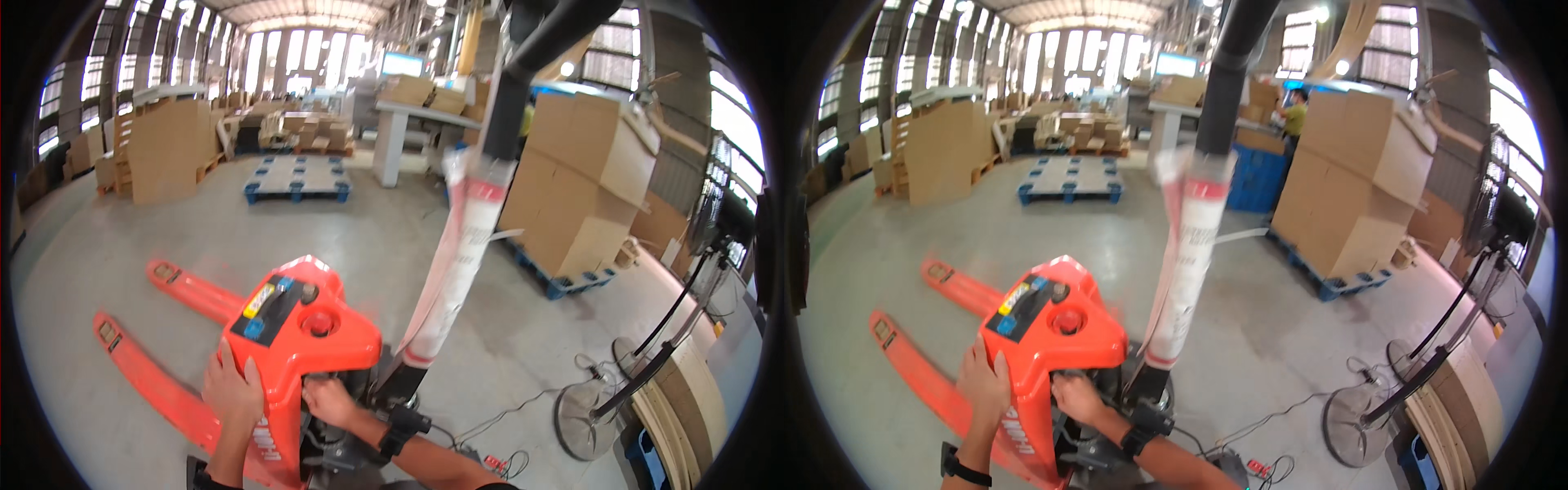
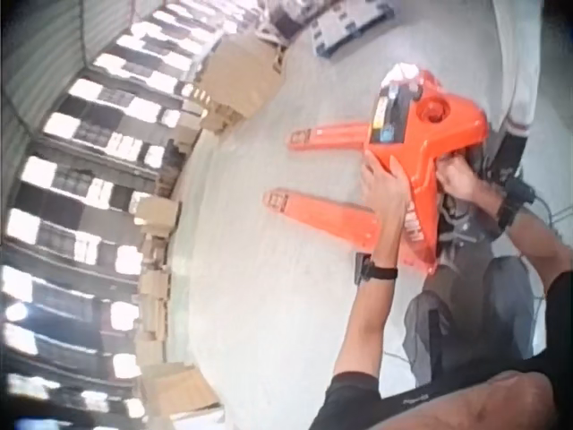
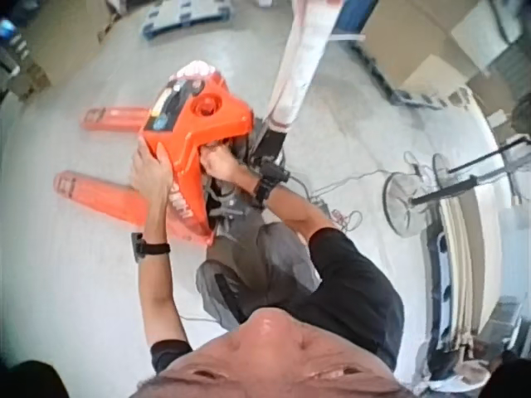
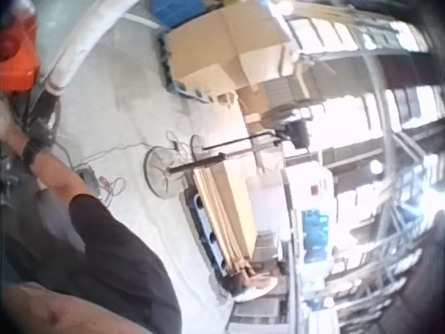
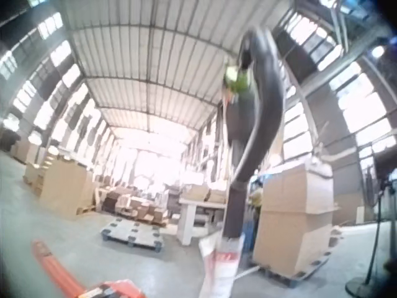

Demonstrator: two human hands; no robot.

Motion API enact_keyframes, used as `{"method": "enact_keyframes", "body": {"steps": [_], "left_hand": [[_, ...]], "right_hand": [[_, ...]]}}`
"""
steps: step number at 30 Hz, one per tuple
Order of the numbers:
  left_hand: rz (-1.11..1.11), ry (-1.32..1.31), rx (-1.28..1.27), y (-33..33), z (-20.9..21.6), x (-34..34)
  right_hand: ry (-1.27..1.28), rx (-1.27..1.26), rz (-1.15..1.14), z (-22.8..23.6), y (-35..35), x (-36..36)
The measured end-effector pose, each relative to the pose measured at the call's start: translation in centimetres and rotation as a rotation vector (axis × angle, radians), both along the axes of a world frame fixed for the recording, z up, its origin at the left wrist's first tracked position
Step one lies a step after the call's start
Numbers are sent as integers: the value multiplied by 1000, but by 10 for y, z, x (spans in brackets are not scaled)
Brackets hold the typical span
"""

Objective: The recorder unplugs an electric pallet jack from its charger and drives it through a wood furniture manufacturing facility.

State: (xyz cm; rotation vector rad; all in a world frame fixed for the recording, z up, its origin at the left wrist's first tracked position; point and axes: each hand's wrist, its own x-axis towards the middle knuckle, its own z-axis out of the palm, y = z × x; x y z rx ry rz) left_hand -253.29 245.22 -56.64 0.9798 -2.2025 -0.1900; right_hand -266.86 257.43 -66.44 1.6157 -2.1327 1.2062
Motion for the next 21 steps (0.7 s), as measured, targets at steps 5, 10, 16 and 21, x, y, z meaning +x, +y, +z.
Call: {"method": "enact_keyframes", "body": {"steps": [5, 10, 16, 21], "left_hand": [[-89, -16, 16, -3, 0, 8], [-189, -149, -180, -3, -14, 41], [-735, 116, 687, 84, 226, 57], [-933, 475, 835, 168, 487, 46]], "right_hand": [[-379, 316, -160, 35, 42, 31], [-431, 368, 13, 134, 152, 62], [-628, 434, -202, 255, 274, 43], [-781, 246, -219, 376, 331, 33]]}}
